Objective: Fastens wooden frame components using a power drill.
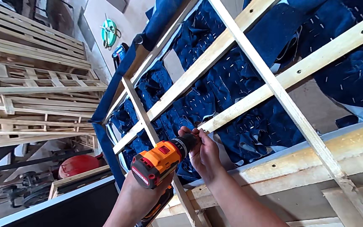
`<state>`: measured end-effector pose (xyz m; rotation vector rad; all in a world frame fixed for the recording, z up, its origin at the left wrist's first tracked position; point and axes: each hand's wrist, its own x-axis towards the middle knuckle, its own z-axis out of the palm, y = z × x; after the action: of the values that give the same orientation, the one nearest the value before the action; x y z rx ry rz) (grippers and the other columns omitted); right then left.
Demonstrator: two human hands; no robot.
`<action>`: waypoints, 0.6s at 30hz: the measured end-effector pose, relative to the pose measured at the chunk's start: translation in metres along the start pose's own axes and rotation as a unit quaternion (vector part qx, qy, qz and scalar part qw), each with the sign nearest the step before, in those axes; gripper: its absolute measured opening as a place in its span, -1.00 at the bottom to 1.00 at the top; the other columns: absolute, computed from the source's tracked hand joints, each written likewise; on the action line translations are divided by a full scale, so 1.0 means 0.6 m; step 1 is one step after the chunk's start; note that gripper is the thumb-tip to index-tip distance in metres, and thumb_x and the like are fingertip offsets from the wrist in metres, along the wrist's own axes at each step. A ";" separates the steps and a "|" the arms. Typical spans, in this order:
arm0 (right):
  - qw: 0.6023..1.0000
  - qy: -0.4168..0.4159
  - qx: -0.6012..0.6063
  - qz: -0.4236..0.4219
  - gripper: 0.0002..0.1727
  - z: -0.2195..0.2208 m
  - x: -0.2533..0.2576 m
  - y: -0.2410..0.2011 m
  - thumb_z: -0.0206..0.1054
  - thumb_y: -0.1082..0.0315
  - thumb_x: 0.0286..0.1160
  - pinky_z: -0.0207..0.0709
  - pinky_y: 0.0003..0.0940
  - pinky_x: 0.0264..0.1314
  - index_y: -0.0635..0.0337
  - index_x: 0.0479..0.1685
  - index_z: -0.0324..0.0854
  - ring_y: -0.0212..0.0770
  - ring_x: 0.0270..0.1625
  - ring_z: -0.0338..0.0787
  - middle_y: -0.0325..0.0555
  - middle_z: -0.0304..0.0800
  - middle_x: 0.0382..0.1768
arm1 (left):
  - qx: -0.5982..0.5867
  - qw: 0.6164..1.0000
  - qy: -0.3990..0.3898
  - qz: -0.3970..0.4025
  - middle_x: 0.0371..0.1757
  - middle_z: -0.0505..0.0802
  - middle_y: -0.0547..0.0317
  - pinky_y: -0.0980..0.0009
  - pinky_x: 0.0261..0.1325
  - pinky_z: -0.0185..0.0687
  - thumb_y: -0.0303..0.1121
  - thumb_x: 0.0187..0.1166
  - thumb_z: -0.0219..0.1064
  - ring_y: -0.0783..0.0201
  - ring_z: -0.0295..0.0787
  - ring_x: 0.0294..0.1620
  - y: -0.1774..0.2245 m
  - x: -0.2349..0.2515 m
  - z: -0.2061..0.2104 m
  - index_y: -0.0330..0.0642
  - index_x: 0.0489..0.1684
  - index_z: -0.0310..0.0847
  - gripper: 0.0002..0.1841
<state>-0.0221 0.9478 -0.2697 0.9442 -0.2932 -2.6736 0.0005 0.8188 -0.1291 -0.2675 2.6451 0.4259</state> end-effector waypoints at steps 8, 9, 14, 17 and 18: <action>0.826 -0.029 -0.547 -0.129 -0.52 -0.028 -0.126 -0.054 -0.10 0.13 0.94 0.93 -0.23 -0.14 0.20 0.08 0.73 -0.21 -0.27 0.97 -0.14 0.96 -0.23 | -0.036 0.999 -0.029 -0.014 -0.45 0.84 0.33 0.28 -0.49 0.78 -0.06 0.31 0.48 0.31 0.77 -0.56 0.013 0.005 0.005 0.19 -0.10 0.78 -0.75; 0.777 -0.059 -0.585 -0.225 -0.61 -0.015 -0.145 -0.073 -0.01 0.19 0.90 0.93 -0.23 -0.18 0.17 0.05 0.75 -0.25 -0.29 0.96 -0.23 0.95 -0.27 | -0.040 0.998 -0.033 -0.019 -0.45 0.84 0.33 0.28 -0.48 0.77 -0.07 0.32 0.47 0.31 0.77 -0.56 0.015 0.005 0.005 0.18 -0.10 0.78 -0.76; 0.470 -0.067 -0.714 -0.515 -0.57 0.083 -0.180 -0.331 0.16 0.14 0.80 0.68 -0.12 0.50 0.23 0.44 0.55 -0.19 0.37 0.77 -0.11 0.77 0.34 | -0.030 0.998 -0.041 -0.022 -0.48 0.82 0.33 0.26 -0.47 0.77 -0.01 0.35 0.48 0.31 0.77 -0.55 0.011 0.009 -0.003 0.19 -0.12 0.79 -0.76; 0.265 0.116 -0.882 -0.371 0.09 0.042 -0.165 -0.423 0.10 -0.45 0.55 -0.09 0.39 0.85 0.15 0.91 -0.02 0.21 0.89 0.04 0.20 0.05 0.86 | -0.030 0.998 -0.053 -0.014 -0.48 0.84 0.33 0.29 -0.49 0.78 -0.05 0.33 0.47 0.32 0.79 -0.57 0.016 0.017 -0.007 0.17 -0.15 0.76 -0.78; 0.232 0.130 -0.911 -0.316 0.19 0.020 -0.156 -0.427 0.06 -0.56 0.47 -0.31 0.56 0.83 0.19 0.91 -0.04 0.32 0.92 -0.13 0.25 -0.08 0.89 | -0.026 0.998 -0.059 -0.017 -0.48 0.84 0.33 0.30 -0.49 0.78 -0.06 0.32 0.47 0.33 0.79 -0.57 0.021 0.020 -0.010 0.16 -0.16 0.77 -0.78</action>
<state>-0.0122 1.2205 -0.2795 0.2942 2.8715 -0.9457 -0.0157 0.8273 -0.1264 -0.2951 2.5134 0.4843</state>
